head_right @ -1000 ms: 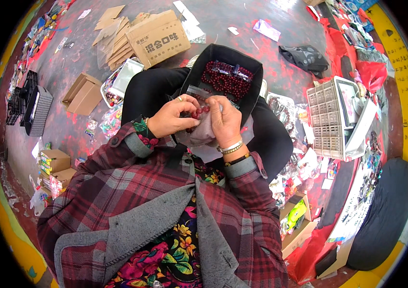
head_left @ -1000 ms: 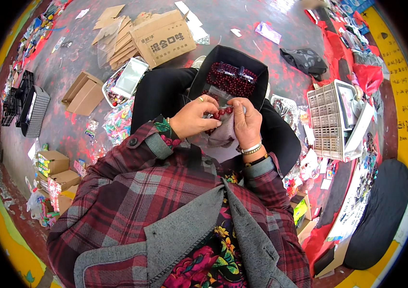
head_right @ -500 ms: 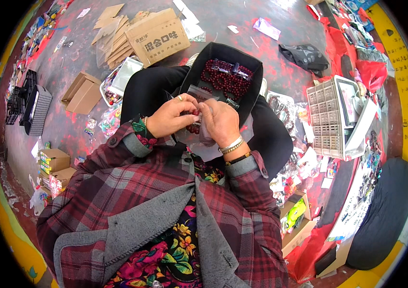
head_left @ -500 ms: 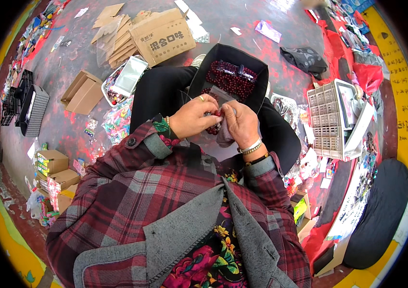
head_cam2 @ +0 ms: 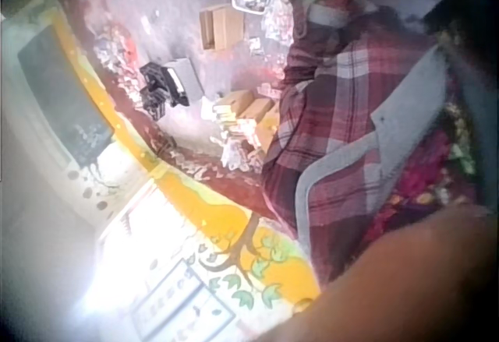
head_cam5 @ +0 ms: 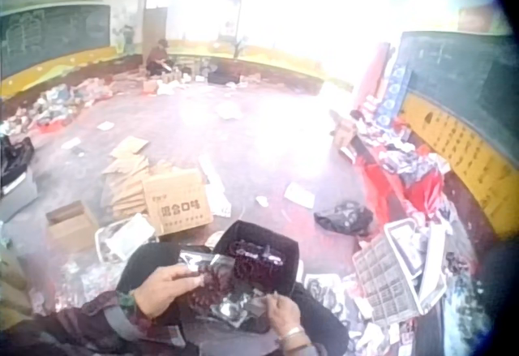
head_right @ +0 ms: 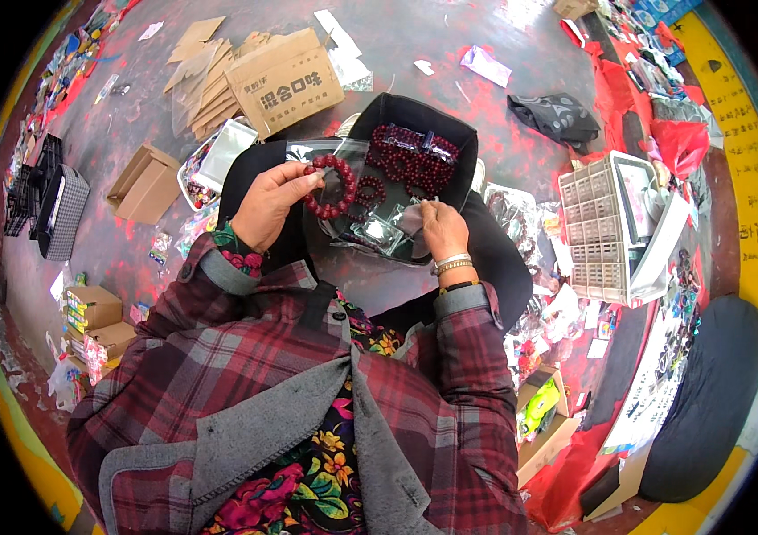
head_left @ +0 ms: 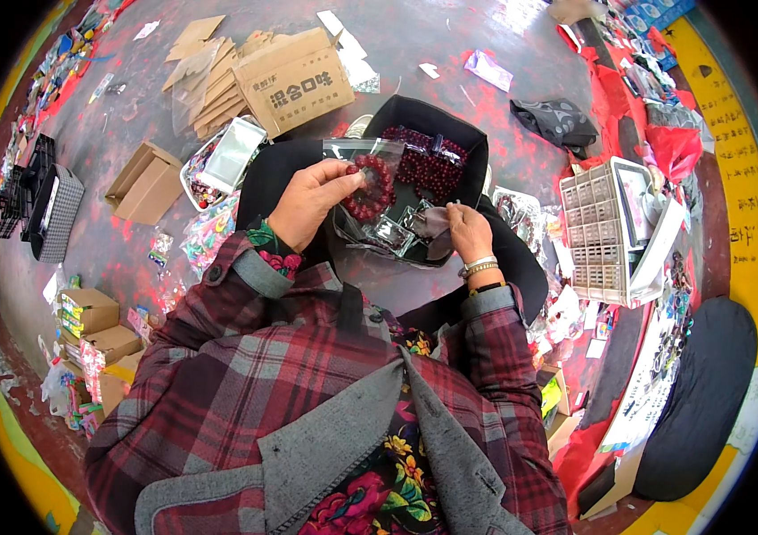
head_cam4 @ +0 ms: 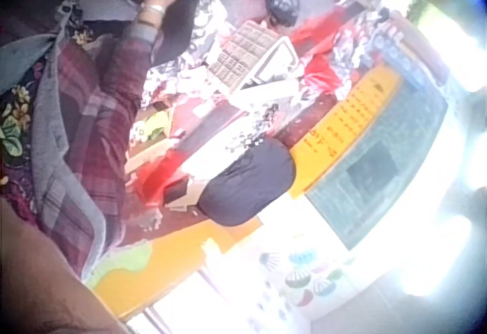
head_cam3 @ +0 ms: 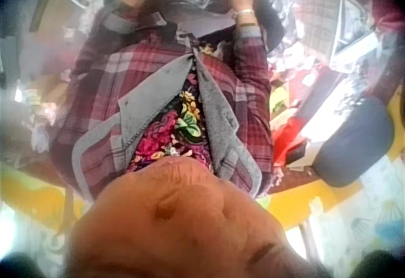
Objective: The person sits on the floor and packs red beads into small clear plastic bags. They open the bags, pour beads from a larger container into them, and seal the bags one by one.
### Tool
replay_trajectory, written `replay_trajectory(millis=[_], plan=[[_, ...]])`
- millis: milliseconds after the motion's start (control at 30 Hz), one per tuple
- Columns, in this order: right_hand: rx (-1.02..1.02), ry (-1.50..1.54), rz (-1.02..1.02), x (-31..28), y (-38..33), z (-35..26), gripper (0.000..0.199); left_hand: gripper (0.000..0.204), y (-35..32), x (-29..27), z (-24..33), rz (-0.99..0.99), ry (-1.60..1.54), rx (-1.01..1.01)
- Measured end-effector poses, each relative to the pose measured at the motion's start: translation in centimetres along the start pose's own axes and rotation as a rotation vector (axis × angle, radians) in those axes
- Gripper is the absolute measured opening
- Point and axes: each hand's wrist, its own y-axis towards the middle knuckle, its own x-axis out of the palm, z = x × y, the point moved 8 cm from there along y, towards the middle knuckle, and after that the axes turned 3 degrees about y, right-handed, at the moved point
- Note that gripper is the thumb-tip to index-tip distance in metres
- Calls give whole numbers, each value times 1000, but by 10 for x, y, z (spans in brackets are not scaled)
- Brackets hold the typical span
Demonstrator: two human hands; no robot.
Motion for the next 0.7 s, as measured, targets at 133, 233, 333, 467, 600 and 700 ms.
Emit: replay_trajectory(millis=[133, 233, 333, 467, 600, 700], plan=[[-53, -50, 164, 15, -1, 9, 34, 20, 0, -1, -2, 20, -150, -57], [26, -314, -211, 95, -17, 35, 27, 20, -1, -7, -10, 32, -248, -98], [-46, -411, -374, 194, -51, 130, 23, 21, 8, 9, -3, -84, -355, -109], [-32, -604, -917, 215, -59, 91, 16, 22, -2, -3, -3, -79, -482, -108], [-85, -509, -975, 141, -50, 25, 21, 22, -5, -9, -3, -82, -524, -92], [52, -262, -545, 92, -21, 38, 23, 22, 1, -1, 1, -96, -537, -101]])
